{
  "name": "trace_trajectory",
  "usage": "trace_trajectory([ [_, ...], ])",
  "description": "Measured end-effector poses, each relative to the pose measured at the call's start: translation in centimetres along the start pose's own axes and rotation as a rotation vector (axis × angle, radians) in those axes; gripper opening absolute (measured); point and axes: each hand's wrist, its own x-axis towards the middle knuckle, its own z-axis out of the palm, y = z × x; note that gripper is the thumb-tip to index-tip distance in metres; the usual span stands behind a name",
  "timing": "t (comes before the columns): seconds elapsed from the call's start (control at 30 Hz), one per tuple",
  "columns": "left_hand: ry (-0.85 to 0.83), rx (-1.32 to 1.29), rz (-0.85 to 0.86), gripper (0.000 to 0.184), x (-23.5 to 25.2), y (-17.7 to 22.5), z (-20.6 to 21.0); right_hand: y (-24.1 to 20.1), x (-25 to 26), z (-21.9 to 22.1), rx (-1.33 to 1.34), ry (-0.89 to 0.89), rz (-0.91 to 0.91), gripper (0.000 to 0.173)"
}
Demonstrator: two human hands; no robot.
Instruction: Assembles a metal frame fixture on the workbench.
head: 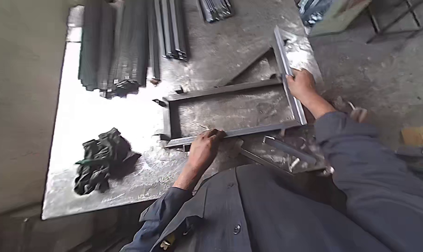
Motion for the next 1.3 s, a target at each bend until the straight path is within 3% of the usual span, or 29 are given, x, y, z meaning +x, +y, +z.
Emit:
trace_trajectory([
  [0.17, -0.059, -0.213, -0.084, 0.035, -0.1, 0.2, -2.5, -0.6, -1.3, -0.9, 0.122, 0.009, -0.075, 0.056],
  [0.23, 0.012, -0.397, -0.116, 0.039, -0.2, -0.3, -5.1, -0.3, -2.6, -2.5, 0.168, 0.013, -0.106, 0.065],
  [0.3, 0.135, -0.477, -0.152, 0.036, -0.3, -2.1, -8.1, -0.4, -5.1, -4.4, 0.23, 0.036, -0.143, 0.062],
  [0.4, 0.326, -0.43, -0.228, 0.023, 0.1, -7.9, -12.4, -0.9, -9.8, -5.8, 0.244, 0.108, -0.284, 0.054],
  [0.47, 0.379, -0.34, -0.37, 0.024, 1.0, -12.7, -15.7, -1.9, -13.4, -4.9, 0.209, 0.182, -0.425, 0.05],
  [0.63, 0.296, -0.01, -0.754, 0.032, 5.2, -25.3, -20.4, -4.5, -23.1, 1.3, 0.082, 0.234, -0.634, 0.036],
  [0.73, 0.173, 0.189, -0.809, 0.03, 7.1, -29.7, -20.4, -5.5, -27.1, 5.4, 0.058, 0.249, -0.654, 0.033],
  [0.87, 0.008, 0.275, -0.865, 0.027, 8.6, -30.1, -20.9, -6.5, -29.3, 9.3, 0.059, 0.368, -0.653, 0.035],
  [1.1, -0.012, 0.284, -0.881, 0.024, 10.0, -31.5, -20.8, -8.1, -30.4, 13.5, -0.004, 0.55, -0.563, 0.036],
  [1.3, -0.027, 0.295, -0.845, 0.025, 10.5, -32.1, -21.1, -8.7, -30.8, 13.7, -0.039, 0.585, -0.494, 0.039],
])
